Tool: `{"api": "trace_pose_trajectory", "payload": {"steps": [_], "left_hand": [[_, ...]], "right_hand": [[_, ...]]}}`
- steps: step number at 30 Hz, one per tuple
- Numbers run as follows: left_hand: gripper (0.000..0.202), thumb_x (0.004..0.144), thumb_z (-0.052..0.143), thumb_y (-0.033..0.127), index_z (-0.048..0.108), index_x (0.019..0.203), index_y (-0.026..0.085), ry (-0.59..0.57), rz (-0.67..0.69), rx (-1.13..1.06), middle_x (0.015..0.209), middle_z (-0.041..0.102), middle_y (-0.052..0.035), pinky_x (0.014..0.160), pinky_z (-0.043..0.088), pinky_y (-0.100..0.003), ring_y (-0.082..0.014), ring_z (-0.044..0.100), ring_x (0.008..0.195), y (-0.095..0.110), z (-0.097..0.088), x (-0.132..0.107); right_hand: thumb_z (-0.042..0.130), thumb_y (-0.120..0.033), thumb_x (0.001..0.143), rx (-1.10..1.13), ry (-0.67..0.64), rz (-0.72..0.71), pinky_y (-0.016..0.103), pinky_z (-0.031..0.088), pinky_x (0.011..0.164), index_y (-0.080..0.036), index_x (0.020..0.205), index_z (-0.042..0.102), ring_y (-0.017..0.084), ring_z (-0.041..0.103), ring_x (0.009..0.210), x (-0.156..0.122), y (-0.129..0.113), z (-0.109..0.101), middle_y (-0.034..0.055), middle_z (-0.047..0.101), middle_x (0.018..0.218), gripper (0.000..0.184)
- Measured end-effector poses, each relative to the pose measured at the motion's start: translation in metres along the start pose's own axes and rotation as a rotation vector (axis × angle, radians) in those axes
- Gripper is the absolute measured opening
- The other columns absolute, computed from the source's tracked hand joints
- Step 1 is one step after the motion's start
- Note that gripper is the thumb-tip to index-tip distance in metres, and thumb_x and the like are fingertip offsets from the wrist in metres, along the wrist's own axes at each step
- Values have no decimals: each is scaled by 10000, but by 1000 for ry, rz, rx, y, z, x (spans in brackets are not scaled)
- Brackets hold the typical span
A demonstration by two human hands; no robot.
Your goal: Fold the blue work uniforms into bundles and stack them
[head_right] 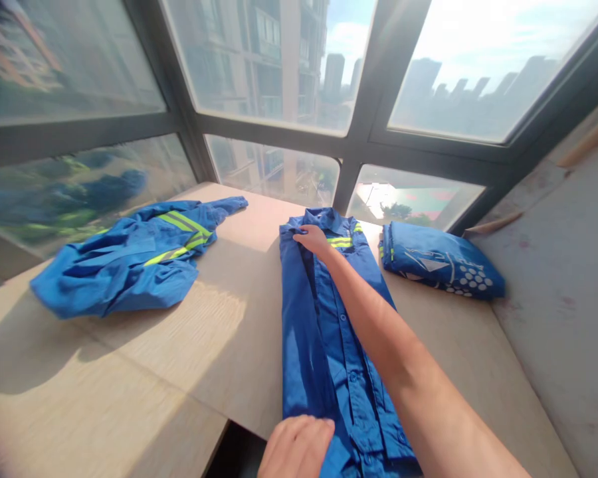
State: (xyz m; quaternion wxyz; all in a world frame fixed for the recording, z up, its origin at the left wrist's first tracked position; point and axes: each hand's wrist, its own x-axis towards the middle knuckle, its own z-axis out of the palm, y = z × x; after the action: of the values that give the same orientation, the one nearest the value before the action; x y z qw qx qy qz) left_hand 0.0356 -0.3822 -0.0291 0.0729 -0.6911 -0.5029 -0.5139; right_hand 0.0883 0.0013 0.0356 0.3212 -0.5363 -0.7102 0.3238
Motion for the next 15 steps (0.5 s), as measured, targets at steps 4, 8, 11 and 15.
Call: {"api": "trace_pose_trajectory", "payload": {"steps": [4, 8, 11, 15], "left_hand": [[277, 970, 422, 159, 689, 923, 219, -170, 33, -11, 783, 715, -27, 719, 497, -311, -177, 648, 742, 5, 26, -10], [312, 996, 389, 209, 686, 900, 225, -320, 85, 17, 900, 727, -32, 732, 498, -312, -182, 646, 796, -8, 38, -34], [359, 1022, 343, 262, 697, 989, 217, -385, 113, -51, 982, 732, -40, 810, 512, -316, -180, 652, 870, -15, 32, -40], [401, 1028, 301, 236, 699, 1040, 189, -457, 156, -94, 1023, 737, -71, 853, 527, -323, -188, 662, 939, -14, 12, -21]], "right_hand": [[543, -219, 863, -320, 9, 75, 290, 512, 813, -134, 1094, 715, 220, 673, 912, -18, 35, -17, 95, 740, 1026, 300], [560, -159, 860, -407, -5, 72, 361, 459, 986, -91, 1171, 684, 292, 617, 1144, -38, 60, -9, 184, 686, 1212, 341], [580, -239, 894, -417, -54, 48, 346, 447, 1015, -104, 1235, 659, 284, 601, 1187, -44, 64, -2, 165, 672, 1263, 375], [579, -171, 864, -404, -81, 25, 297, 446, 1004, -144, 1205, 690, 245, 621, 1152, -40, 57, -1, 113, 696, 1240, 360]]}}
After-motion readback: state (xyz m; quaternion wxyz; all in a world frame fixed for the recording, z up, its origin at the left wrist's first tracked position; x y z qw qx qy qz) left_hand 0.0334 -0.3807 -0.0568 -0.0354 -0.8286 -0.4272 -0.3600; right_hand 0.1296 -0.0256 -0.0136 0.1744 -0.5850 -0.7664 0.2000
